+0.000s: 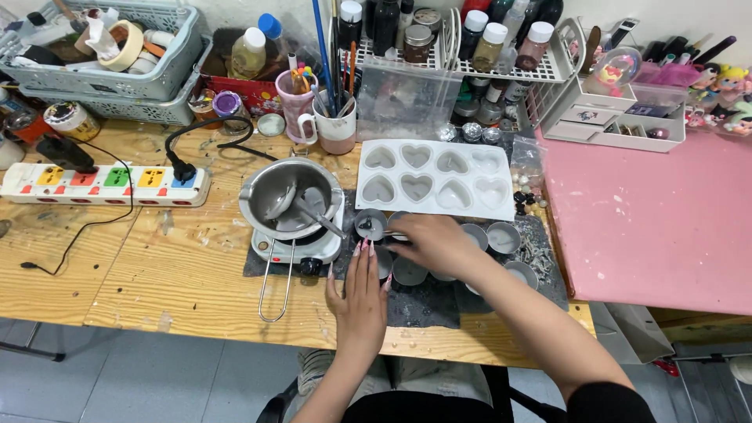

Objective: The person is preparing candle molds and wicks.

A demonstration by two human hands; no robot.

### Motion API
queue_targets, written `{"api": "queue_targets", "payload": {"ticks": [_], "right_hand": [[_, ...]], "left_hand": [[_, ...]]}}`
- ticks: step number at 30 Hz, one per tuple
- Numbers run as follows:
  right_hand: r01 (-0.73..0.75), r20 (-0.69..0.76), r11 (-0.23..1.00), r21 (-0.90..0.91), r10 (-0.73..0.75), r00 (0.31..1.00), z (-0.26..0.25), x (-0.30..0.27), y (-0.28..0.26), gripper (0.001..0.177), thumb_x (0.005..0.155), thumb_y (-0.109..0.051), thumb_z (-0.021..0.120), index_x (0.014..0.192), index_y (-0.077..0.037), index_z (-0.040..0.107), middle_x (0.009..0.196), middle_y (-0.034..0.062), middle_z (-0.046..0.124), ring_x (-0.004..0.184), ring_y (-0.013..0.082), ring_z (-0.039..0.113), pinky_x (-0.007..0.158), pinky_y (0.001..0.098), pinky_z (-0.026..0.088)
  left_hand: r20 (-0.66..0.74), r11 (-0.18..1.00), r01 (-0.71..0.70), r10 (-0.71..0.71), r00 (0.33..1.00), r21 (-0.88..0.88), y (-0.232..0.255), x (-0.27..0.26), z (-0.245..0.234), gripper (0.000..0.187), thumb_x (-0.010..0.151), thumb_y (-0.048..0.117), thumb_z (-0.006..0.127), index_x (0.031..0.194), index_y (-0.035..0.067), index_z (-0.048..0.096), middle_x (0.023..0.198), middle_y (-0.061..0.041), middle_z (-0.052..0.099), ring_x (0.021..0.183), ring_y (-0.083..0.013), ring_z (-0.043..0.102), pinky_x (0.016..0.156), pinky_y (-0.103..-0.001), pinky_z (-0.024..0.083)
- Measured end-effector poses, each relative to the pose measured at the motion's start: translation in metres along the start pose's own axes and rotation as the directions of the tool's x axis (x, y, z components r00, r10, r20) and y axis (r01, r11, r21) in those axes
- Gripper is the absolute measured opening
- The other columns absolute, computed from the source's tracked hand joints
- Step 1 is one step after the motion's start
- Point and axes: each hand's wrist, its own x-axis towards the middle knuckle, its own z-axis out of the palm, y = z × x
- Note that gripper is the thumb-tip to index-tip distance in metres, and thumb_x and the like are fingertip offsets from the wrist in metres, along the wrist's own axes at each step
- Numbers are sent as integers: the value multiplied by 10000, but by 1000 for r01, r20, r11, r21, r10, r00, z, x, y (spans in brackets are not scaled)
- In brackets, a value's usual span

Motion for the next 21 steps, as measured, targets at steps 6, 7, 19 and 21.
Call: {"api": "queue_targets", "payload": {"ticks": [6, 7, 19, 21], "right_hand": [[57, 160, 973, -225, -21, 987, 25, 34, -3, 214, 901, -313, 705, 975, -113, 726, 862, 80, 717, 821, 324, 709, 652, 464, 557], [56, 161, 973, -225, -19, 987, 27, 37, -2, 214, 901, -313, 705, 975, -113, 726, 862, 80, 717, 821, 324, 709, 652, 464, 557], [107, 79, 981, -160, -95, 992, 47, 48, 21, 135, 903, -214, 669, 932, -84, 688, 903, 95, 730, 814, 354, 709, 659, 479, 550], [100, -11, 990, -104, -102, 995, 34, 49, 28, 132, 916, -187, 663, 970, -67, 659, 903, 133, 716, 846, 391, 691, 697, 497, 535]], "left_hand": [[12, 997, 31, -30, 999, -72, 2, -1, -7, 640, 968, 249, 559, 1517, 21, 323, 1568, -134, 349, 1463, -247, 332, 1145, -616, 132], [14, 997, 31, -30, 999, -73, -1, -6, 0, 640, 968, 249, 559, 1517, 21, 323, 1568, -134, 349, 1463, -247, 332, 1145, -616, 132], [0, 996, 48, -48, 999, -70, -3, -5, 2, 349, 935, 173, 617, 1280, 133, 581, 1430, -83, 497, 1436, -258, 375, 1159, -655, 137], [42, 994, 68, -64, 997, -87, -2, -6, -1, 317, 921, 152, 600, 1237, 159, 597, 1421, -66, 506, 1448, -243, 369, 1170, -654, 135]]}}
